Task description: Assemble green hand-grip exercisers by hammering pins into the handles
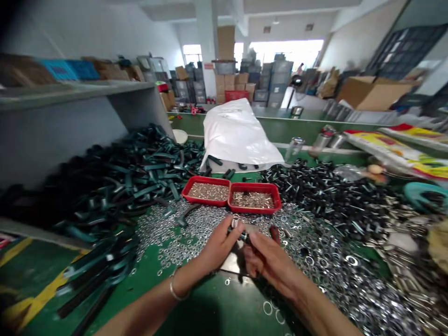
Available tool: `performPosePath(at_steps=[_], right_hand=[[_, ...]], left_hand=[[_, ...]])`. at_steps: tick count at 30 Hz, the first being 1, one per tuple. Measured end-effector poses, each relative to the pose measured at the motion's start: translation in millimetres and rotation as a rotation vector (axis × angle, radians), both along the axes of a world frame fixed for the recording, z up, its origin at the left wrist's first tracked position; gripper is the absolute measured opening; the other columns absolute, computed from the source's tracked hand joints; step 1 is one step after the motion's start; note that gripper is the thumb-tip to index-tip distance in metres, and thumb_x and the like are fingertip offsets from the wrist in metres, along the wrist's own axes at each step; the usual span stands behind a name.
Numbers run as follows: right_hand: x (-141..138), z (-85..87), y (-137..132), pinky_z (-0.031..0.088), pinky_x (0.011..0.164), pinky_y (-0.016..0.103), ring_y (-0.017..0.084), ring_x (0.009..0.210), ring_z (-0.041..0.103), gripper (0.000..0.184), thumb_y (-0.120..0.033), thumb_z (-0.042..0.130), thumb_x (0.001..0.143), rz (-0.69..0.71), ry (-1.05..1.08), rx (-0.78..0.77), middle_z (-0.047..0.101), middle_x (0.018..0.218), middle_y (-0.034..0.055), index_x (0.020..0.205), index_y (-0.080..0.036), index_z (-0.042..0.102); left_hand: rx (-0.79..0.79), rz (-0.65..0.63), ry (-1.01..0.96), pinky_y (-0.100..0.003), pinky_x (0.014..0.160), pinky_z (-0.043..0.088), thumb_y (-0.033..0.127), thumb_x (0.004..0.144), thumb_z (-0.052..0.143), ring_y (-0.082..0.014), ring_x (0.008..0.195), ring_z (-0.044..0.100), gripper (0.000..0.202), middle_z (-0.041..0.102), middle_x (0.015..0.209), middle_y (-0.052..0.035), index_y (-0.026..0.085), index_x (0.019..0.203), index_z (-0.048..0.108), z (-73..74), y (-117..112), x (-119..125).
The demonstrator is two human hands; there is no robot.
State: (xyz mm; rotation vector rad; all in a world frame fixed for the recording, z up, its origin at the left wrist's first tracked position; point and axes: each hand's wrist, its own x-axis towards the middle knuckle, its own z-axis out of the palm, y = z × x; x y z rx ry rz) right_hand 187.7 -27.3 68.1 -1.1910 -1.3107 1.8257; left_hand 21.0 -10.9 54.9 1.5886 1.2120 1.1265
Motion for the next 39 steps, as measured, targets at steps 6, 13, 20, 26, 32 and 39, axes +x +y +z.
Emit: performPosePath(at_steps=[6, 13, 20, 26, 32, 39], right_hand=[[1, -3.2, -9, 0.035, 0.042, 0.020, 0.008, 0.044, 0.042, 0.045, -0.063, 0.049, 0.091, 0.011, 0.026, 0.042, 0.050, 0.059, -0.0046, 0.077, -0.021, 0.051], [8, -9.0, -11, 0.030, 0.033, 0.024, 0.010, 0.027, 0.029, 0.074, -0.071, -0.002, 0.093, 0.348, -0.063, -0.166, 0.042, 0.039, -0.0063, 0.075, -0.022, 0.051], [8, -22.8, -11, 0.050, 0.072, 0.041, 0.028, 0.084, 0.063, 0.031, -0.043, 0.042, 0.100, 0.146, -1.040, 1.040, 0.064, 0.088, 0.0117, 0.091, -0.017, 0.057], [10, -27.6, -8, 0.051, 0.069, 0.041, 0.028, 0.079, 0.062, 0.024, -0.035, 0.042, 0.101, 0.203, -1.130, 1.127, 0.061, 0.083, 0.0101, 0.088, -0.018, 0.054], [8, -20.7, -15, 0.051, 0.069, 0.034, 0.021, 0.077, 0.064, 0.022, -0.034, 0.036, 0.103, 0.196, -0.833, 0.765, 0.065, 0.087, 0.0063, 0.099, -0.019, 0.051], [15, -25.5, -4, 0.048, 0.078, 0.044, 0.028, 0.088, 0.058, 0.027, -0.039, 0.042, 0.100, 0.193, -0.817, 1.011, 0.062, 0.090, 0.0115, 0.093, -0.018, 0.057]], left_hand=[[0.044, -0.044, 0.062, -0.032, 0.080, 0.041, 0.043, 0.098, 0.042, -0.0194, 0.084, 0.055, 0.026, 0.061, 0.090, -0.0046, 0.021, 0.095, 0.055, -5.3, -2, 0], [0.022, -0.132, 0.093, -0.029, 0.075, 0.041, 0.044, 0.097, 0.046, -0.0165, 0.077, 0.053, 0.028, 0.059, 0.083, -0.0014, 0.019, 0.088, 0.055, -12.9, -4, -7], [-0.184, -0.099, -0.036, -0.028, 0.074, 0.041, 0.046, 0.097, 0.046, -0.0155, 0.077, 0.054, 0.030, 0.058, 0.080, 0.0005, 0.018, 0.088, 0.055, -24.0, -6, -6], [-0.098, -0.044, 0.042, -0.028, 0.074, 0.040, 0.044, 0.096, 0.046, -0.0151, 0.076, 0.051, 0.028, 0.055, 0.079, 0.0009, 0.019, 0.087, 0.053, -18.9, -5, -1], [-0.207, -0.041, -0.006, -0.028, 0.072, 0.043, 0.047, 0.094, 0.049, -0.0157, 0.075, 0.054, 0.029, 0.058, 0.080, -0.0007, 0.018, 0.089, 0.056, -25.6, -4, -1], [-0.493, -0.055, -0.327, -0.026, 0.065, 0.047, 0.049, 0.091, 0.053, -0.0149, 0.073, 0.057, 0.032, 0.059, 0.087, -0.0019, 0.018, 0.095, 0.057, -25.4, -10, 4]])
